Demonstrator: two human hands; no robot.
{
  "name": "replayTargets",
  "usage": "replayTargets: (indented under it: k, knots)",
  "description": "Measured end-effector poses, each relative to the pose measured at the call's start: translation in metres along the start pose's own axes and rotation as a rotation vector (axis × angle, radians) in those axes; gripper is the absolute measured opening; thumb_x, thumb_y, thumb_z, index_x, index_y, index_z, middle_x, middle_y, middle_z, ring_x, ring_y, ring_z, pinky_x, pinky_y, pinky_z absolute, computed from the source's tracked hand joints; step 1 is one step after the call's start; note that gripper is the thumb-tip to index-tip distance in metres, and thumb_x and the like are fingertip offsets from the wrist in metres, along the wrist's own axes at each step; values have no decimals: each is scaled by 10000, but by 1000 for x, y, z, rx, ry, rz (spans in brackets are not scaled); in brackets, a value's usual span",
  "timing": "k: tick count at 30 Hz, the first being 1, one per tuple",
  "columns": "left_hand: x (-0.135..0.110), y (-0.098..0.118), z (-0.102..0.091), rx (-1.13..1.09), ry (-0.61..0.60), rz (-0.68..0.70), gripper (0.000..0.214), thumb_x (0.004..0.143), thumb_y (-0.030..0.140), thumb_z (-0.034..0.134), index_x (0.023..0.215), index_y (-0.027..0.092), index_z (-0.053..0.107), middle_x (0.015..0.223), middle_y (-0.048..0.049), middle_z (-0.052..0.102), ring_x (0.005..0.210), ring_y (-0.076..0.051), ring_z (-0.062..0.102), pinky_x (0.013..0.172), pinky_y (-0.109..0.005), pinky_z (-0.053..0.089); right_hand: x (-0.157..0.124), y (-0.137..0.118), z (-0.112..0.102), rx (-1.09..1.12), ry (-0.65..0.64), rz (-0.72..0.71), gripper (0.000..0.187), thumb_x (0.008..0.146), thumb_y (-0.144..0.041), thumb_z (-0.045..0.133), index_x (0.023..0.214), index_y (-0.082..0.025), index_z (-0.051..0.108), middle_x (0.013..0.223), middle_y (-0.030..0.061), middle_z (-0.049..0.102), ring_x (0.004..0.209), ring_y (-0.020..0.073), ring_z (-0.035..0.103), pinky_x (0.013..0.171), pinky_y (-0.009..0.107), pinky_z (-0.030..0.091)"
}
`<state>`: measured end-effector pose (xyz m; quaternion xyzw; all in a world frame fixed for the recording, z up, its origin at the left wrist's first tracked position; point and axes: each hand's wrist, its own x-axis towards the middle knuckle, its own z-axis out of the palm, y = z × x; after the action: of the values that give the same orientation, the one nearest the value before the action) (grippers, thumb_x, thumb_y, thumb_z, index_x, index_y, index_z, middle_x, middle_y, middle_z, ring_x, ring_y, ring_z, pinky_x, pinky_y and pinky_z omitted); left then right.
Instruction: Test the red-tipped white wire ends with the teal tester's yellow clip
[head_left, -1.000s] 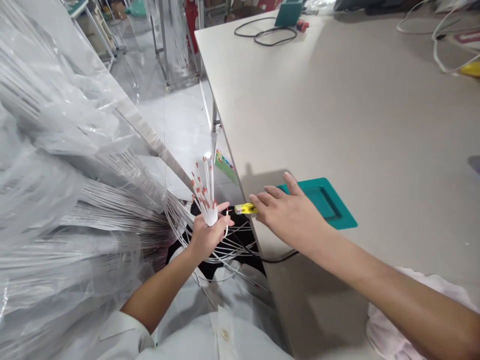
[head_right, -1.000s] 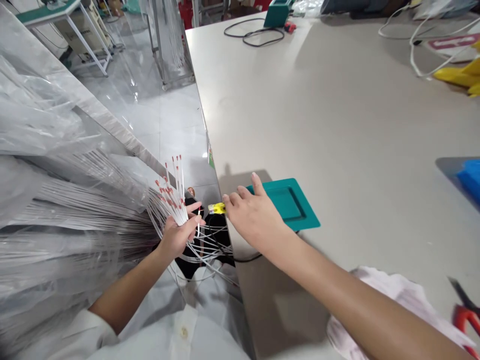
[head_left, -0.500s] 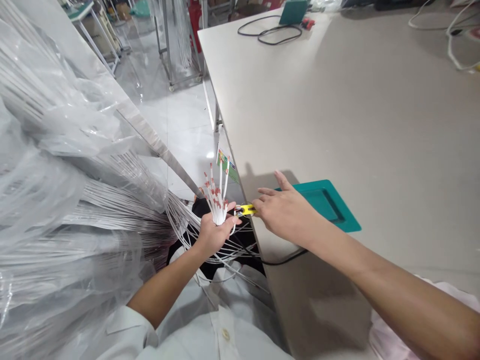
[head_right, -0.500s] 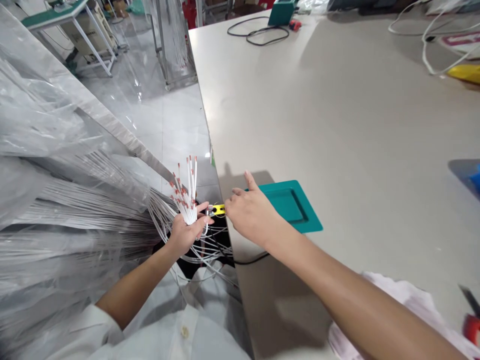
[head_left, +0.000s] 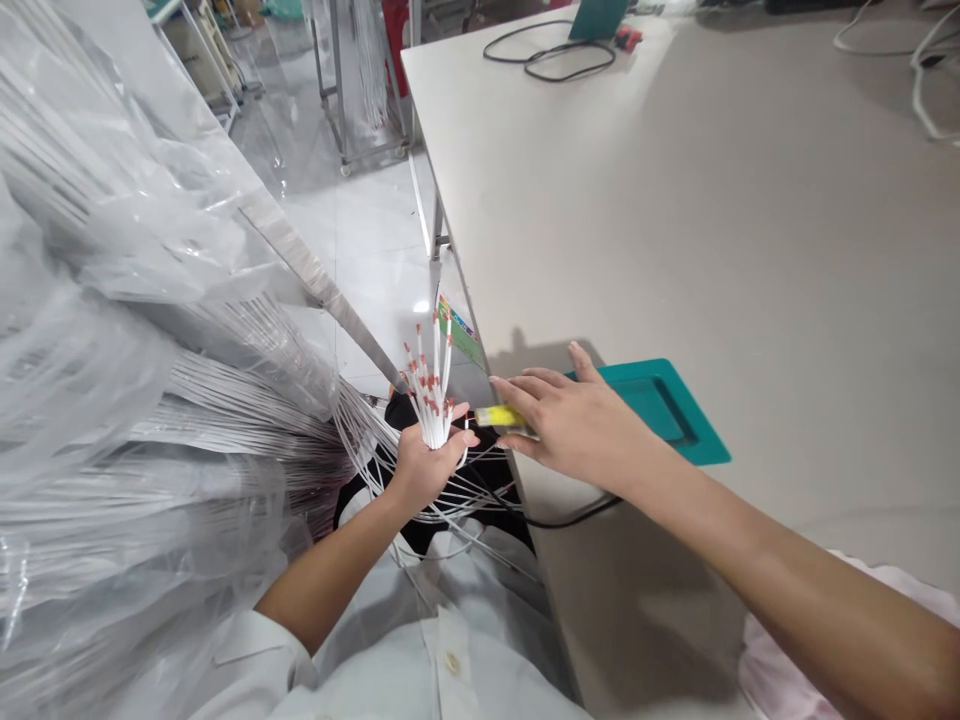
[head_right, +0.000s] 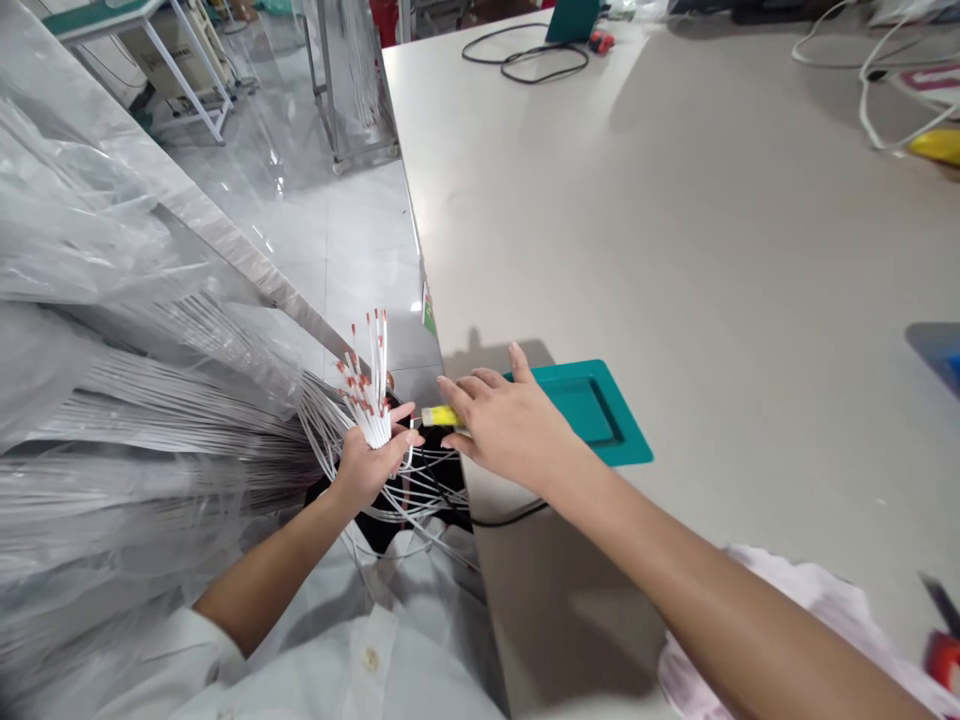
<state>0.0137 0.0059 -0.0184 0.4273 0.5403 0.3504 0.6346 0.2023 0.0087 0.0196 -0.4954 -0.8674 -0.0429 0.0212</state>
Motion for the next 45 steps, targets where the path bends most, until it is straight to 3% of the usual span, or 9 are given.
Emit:
replayTargets:
  k: [4,9,14,21,25,27,30,36,45]
  knots:
    - [-8,10,-11,7,-39,-5,453,684,263,652,1106,105,604,573,22,604,396,-43,379,403,-195,312,-1,-8,-6,65,162,-30,458,821,-452,529,1111,-103,591,976,152,678,912,300,614,930,581,333]
    - [-20,21,-27,8,-63,52,195,713,286,621,808,116,641,611,-11,635,395,-38,383,400,-194,300,-6,-47,-5,483,451,91,195,847,-195,523,979,-152,660,916,94,690,834,177,640,740,296,522]
    - [-28,23,-37,-63,-201,46,167,697,284,625,736,124,649,587,-7,621,395,-40,376,403,-194,290,-1,-73,10,1086,426,231,190,797,-243,611,970,-252,690,823,41,674,740,149,621,634,267,527]
    - [-35,34,-49,165,-326,97,161,719,247,598,635,126,664,586,-18,621,581,-105,529,596,-222,413,-5,-88,24,1587,413,367,99,763,-242,650,813,-296,716,731,8,619,663,120,574,590,251,489]
    - [-36,26,-56,223,-475,-33,138,678,250,645,662,118,682,604,-27,620,607,-130,554,603,-235,446,-18,-80,15,1453,188,168,66,746,-235,655,780,-232,711,757,38,598,667,130,573,583,261,487]
    - [-37,21,-57,236,-483,-110,184,674,286,659,744,121,699,598,-18,599,541,-116,521,507,-217,427,-23,-75,8,1326,172,82,111,740,-232,654,838,-229,708,811,55,616,734,153,589,643,294,505]
    - [-38,20,-51,275,-417,-107,236,712,315,628,835,128,702,519,17,517,439,-84,425,405,-194,348,-22,-76,3,1245,289,200,128,770,-217,620,874,-231,693,792,52,641,705,150,603,610,283,512]
    - [-34,24,-39,291,-446,16,170,699,281,645,640,122,651,522,29,509,501,-76,423,472,-185,344,-6,-93,7,1236,499,354,36,740,-197,652,758,-219,673,704,24,649,616,138,600,540,259,497]
    - [-27,14,-40,139,-344,6,341,763,429,572,718,106,673,640,-53,646,453,-89,520,458,-211,413,-9,-91,21,1341,492,436,72,789,-195,606,752,-225,660,737,21,653,670,146,595,613,283,498]
